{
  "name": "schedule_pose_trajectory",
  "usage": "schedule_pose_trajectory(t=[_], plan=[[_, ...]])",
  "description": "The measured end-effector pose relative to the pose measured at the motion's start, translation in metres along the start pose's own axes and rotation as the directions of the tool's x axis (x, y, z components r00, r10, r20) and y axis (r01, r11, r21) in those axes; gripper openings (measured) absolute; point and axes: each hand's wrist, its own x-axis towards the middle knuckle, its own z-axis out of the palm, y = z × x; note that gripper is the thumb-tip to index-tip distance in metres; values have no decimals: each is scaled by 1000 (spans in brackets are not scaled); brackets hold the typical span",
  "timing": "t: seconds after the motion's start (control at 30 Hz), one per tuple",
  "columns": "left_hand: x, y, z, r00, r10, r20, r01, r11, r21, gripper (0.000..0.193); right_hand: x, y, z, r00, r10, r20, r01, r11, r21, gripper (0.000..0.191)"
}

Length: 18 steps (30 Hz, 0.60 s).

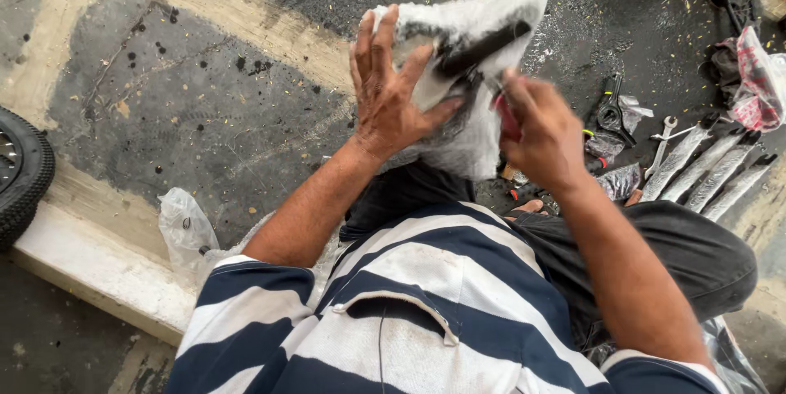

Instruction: The person sits on the ground and assembles a black bicycle component, fitting small clamps and bolts onto a tube. They use pliers to grip and turn fasteners, tap parts with a hammer, and tighten fittings with a hex key while holding the assembly on bubble wrap on their lap.

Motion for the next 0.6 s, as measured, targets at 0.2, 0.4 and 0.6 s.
schedule_pose_trajectory(t=[0.2,0.4,0.6], plan=[[-5,-4,4,1000,-10,26,11,999,-32,71,28,16,-40,933,-48,-355,93,989,111,52],[-5,-9,8,1000,8,28,-6,999,-53,71,5,8,-5,943,-328,60,313,812,-493,66],[-10,-8,8,1000,30,-1,-30,999,-21,69,25,23,-40,952,-71,-297,73,997,-6,51]])
